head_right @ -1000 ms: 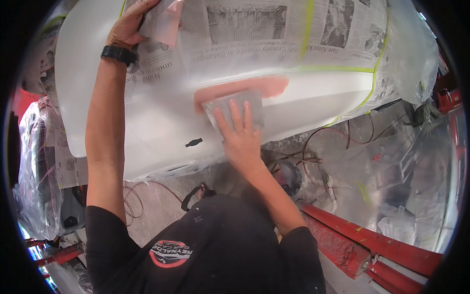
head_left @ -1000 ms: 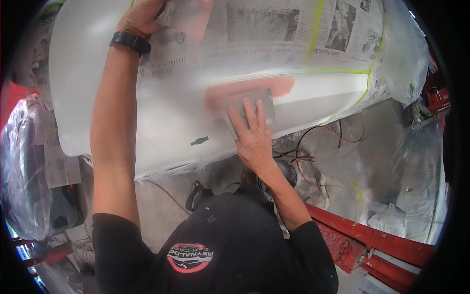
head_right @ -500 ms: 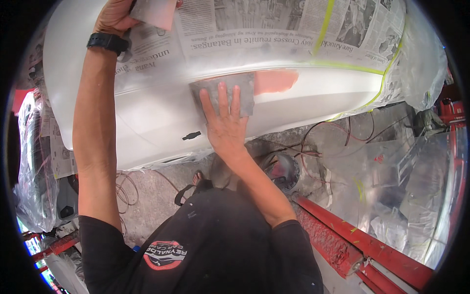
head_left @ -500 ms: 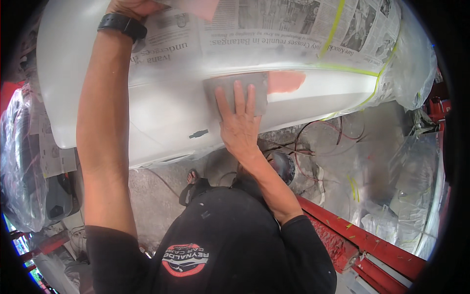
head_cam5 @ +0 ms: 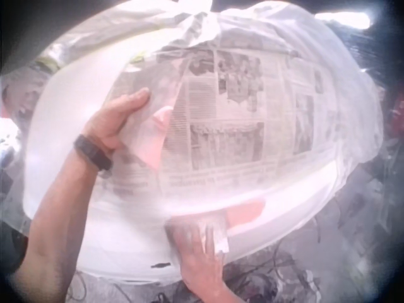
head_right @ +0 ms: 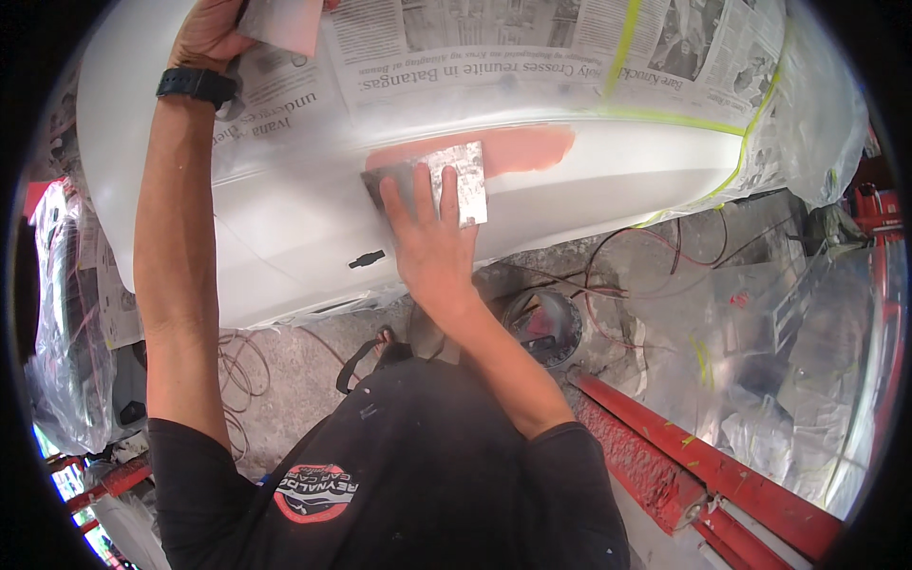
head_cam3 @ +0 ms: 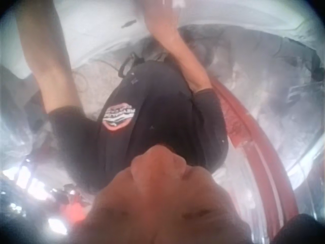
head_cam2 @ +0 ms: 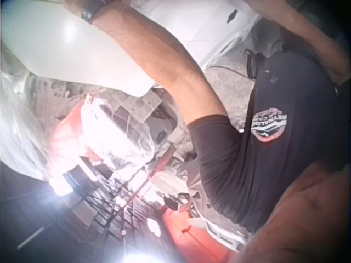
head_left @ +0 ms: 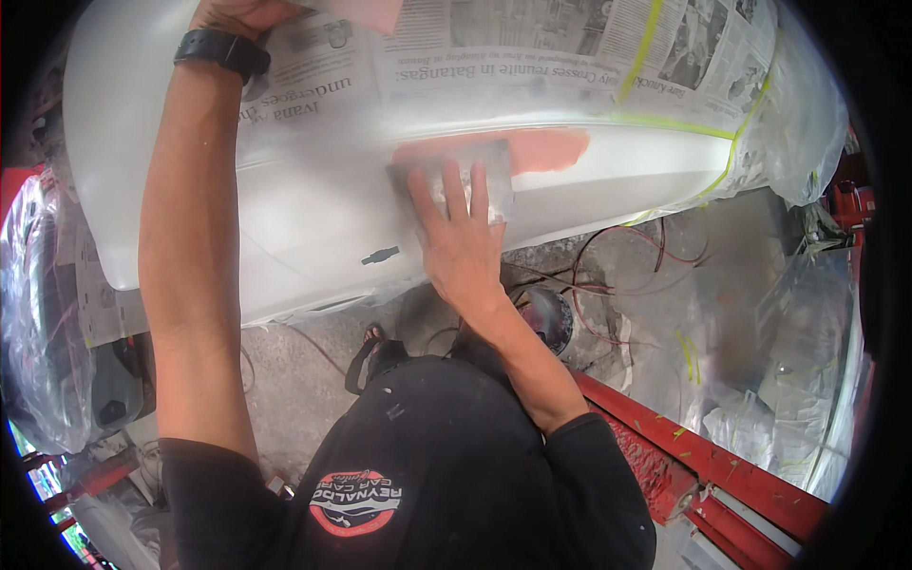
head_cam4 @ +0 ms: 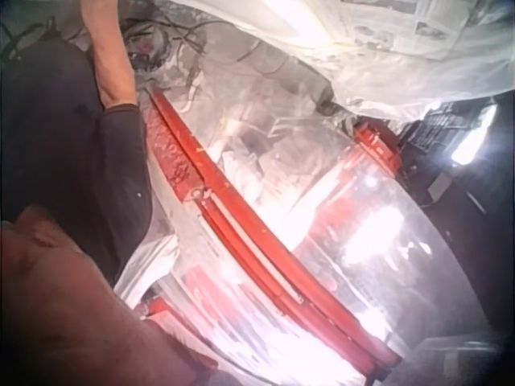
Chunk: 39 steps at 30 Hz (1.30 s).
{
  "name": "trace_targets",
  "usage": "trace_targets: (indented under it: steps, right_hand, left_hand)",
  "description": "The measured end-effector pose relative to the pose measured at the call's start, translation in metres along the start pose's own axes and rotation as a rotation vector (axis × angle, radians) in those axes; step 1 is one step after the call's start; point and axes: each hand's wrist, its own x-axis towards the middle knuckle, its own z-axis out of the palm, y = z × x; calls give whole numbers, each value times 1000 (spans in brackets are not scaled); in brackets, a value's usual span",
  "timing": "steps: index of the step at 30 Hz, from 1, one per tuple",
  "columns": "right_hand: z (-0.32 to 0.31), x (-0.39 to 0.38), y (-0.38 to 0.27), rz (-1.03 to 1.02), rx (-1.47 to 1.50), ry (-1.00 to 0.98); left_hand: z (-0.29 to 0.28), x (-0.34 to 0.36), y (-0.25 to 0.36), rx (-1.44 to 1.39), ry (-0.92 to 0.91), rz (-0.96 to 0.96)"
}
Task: The person prepares and applies pink body filler to a car panel. They mix the filler on a spreader with a smaller tool, then use the spreader to apply and smooth the filler over a repair area on the white car fender.
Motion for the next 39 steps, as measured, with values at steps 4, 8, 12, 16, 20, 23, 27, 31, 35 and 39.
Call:
trace_targets:
  steps: [4, 8, 12, 16, 20, 23, 27, 31, 35, 39]
  right_hand:
    - [-23, -7, 0, 62, 32, -130]
    - [-12, 1, -3, 58, 24, -18]
    - [-3, 4, -2, 82, 40, -3]
    - [0, 5, -1, 84, 53, -12]
    - [3, 8, -2, 100, 75, -1]
    - [9, 8, 0, 95, 59, 9]
    - [10, 3, 4, 112, 37, -21]
    - [-12, -3, -4, 79, 31, -131]
    - [-17, -1, -3, 55, 27, -60]
    - [-6, 7, -5, 84, 58, -18]
  left_hand:
    - [-2, 7, -14, -23, -30, -17]
    - [-2, 6, -9, -22, -31, -16]
    - [-4, 6, -8, -31, -60, -25]
    - [-4, 9, -9, -21, -85, -17]
    - [-4, 11, -12, -49, -114, 2]
    - [-6, 9, -11, -23, -90, -1]
    - [-2, 11, -17, -32, -73, 2]
    - [-1, 5, -7, -17, -71, -21]
    - [0, 6, -9, -14, -100, -32]
    - [-10, 10, -10, -48, -138, 7]
